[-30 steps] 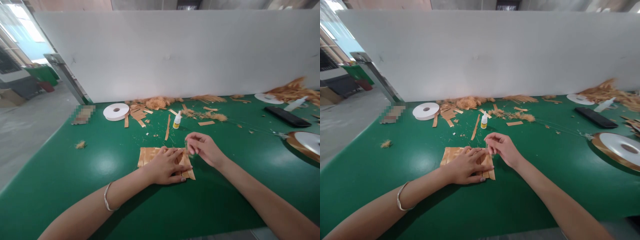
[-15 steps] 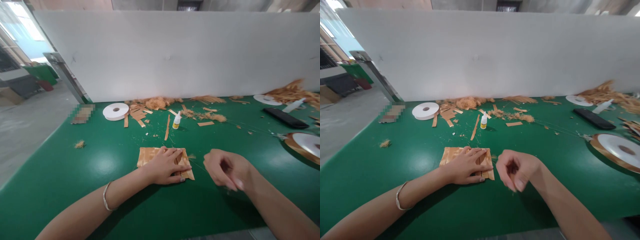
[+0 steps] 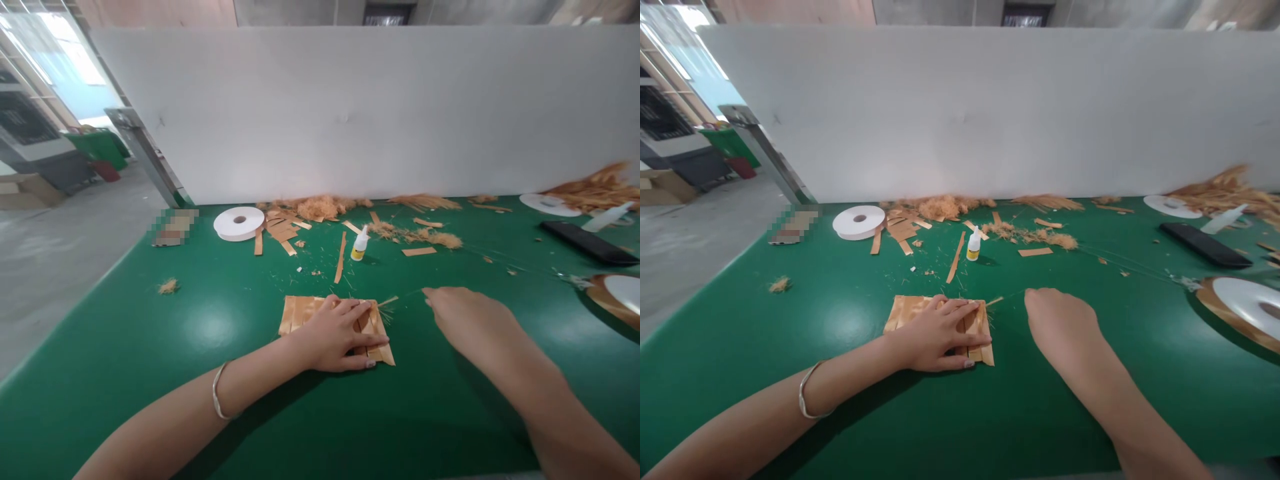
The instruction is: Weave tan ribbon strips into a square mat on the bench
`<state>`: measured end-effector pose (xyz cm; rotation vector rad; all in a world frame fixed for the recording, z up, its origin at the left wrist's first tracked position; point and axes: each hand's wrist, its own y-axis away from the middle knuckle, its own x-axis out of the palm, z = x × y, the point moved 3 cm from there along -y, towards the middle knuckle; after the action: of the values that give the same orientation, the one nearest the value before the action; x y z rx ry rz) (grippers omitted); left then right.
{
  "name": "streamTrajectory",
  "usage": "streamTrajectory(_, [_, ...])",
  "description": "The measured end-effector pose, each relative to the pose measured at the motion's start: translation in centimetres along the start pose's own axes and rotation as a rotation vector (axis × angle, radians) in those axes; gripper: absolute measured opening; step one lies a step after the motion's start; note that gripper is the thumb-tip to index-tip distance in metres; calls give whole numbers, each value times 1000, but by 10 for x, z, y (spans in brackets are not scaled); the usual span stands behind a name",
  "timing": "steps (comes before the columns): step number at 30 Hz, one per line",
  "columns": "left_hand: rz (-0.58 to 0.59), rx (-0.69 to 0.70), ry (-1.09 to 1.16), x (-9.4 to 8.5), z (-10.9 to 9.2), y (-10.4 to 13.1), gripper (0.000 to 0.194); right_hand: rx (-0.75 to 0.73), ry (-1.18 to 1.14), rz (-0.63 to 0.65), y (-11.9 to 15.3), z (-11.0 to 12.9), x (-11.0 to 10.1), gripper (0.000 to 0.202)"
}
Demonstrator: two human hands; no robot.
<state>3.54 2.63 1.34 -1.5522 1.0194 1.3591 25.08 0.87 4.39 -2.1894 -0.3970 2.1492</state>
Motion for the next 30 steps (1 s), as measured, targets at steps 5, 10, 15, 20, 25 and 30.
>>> streamTrajectory(5, [7,-16,2,0,0,0,49,-56,-96,-26,-22,25,-6,52])
streamTrajectory(10, [8,-17,12,2,1,-1,49,-108,-793,113,-28,34,-8,57])
streamTrajectory(15, [-6,-9,14,4,1,-1,49,80,-1436,239,-29,38,0,52])
streamTrajectory(20, [-15,-5,3,2,1,0,49,56,-1138,205,-32,36,4,53])
streamTrajectory(25, [-6,-8,-1,2,1,-1,50,-162,-374,-15,-31,37,3,38])
streamTrajectory(30, [-8,-6,-8,2,1,-1,50,-269,-47,-69,-30,45,11,55])
